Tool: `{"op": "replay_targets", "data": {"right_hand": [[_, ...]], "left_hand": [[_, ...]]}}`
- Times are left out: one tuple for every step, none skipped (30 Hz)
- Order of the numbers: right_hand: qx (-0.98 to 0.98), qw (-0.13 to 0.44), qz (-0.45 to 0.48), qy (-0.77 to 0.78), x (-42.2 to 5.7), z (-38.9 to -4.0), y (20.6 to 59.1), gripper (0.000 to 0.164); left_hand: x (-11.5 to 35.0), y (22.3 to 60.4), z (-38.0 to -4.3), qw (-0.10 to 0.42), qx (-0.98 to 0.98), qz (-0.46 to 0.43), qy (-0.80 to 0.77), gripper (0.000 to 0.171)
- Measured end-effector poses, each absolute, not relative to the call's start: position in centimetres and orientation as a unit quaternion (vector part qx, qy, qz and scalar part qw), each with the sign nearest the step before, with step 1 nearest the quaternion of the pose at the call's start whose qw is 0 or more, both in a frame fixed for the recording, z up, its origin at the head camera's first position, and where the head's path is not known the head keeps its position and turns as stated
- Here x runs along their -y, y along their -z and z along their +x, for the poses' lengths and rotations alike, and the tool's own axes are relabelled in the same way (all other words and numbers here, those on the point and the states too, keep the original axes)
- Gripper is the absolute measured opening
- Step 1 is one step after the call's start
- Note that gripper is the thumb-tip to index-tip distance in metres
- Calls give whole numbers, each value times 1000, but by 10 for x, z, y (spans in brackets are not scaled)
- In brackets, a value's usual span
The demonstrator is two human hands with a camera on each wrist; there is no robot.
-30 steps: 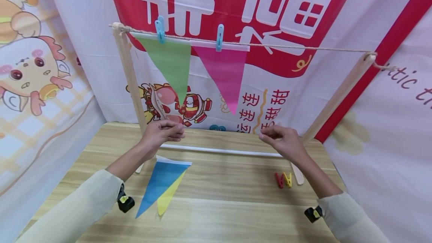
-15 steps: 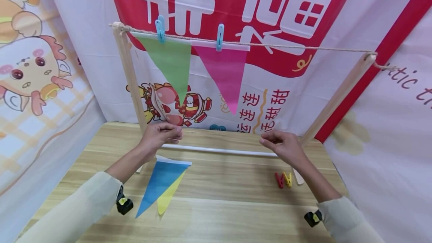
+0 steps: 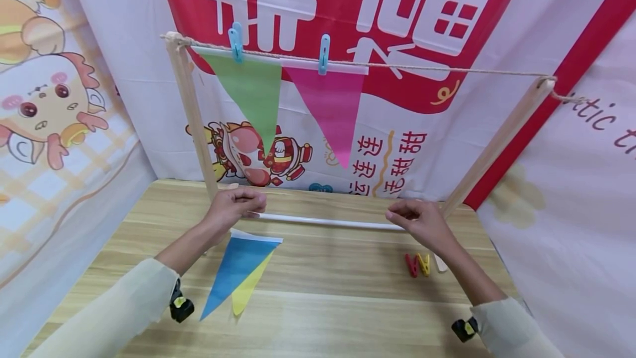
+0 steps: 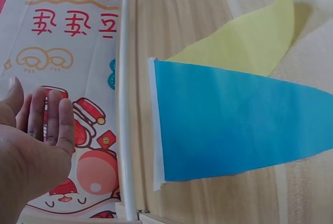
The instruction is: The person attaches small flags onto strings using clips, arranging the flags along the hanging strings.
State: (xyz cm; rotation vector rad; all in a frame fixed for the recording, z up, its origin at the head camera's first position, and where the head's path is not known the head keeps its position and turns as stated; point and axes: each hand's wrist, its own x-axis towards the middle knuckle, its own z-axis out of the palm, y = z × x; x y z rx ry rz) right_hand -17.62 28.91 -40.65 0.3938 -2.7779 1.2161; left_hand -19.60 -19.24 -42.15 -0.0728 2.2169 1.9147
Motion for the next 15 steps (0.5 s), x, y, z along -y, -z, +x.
{"op": "replay_targets", "data": {"right_hand": [[908, 42, 129, -396, -290, -176, 408, 28], [909, 41, 128, -395, -291, -175, 410, 28], [910, 39, 126, -394, -292, -174, 411, 27], [911, 37, 124, -392, -293, -174, 413, 27], [911, 34, 120, -393, -294, -173, 415, 27], [912, 31, 119, -392, -295, -173, 416, 27], [912, 29, 116, -392, -295, -172, 417, 26], [912, 26, 114, -392, -297, -172, 418, 25], [913, 24, 112, -392, -298, -171, 420, 25], [913, 23, 110, -392, -298, -171, 421, 25], [914, 22, 108, -391, -299, -170, 422, 25], [914, 21, 106, -390, -300, -170, 423, 25], [915, 20, 103, -389, -301, -169, 425, 25], [916, 21, 103, -387, -302, -169, 426, 25], [916, 21, 102, -387, -302, -169, 428, 24]], "left_hand": [[193, 423, -196, 107, -754, -26, -647, 36], [193, 424, -196, 109, -757, -26, -643, 34], [193, 426, -196, 110, -761, -28, -639, 34], [193, 427, -196, 111, -763, -29, -636, 33], [193, 429, -196, 111, -765, -31, -634, 32], [193, 431, -196, 112, -767, -33, -631, 32], [193, 432, -196, 112, -768, -34, -630, 32], [193, 434, -196, 111, -770, -33, -628, 33], [194, 435, -196, 110, -770, -36, -627, 33], [194, 437, -196, 111, -772, -38, -625, 32], [194, 438, -196, 111, -773, -39, -623, 32], [194, 439, -196, 113, -774, -40, -621, 33], [194, 440, -195, 114, -776, -41, -619, 33], [194, 441, -195, 115, -777, -42, -618, 34], [194, 442, -195, 116, -777, -43, -617, 34]]}}
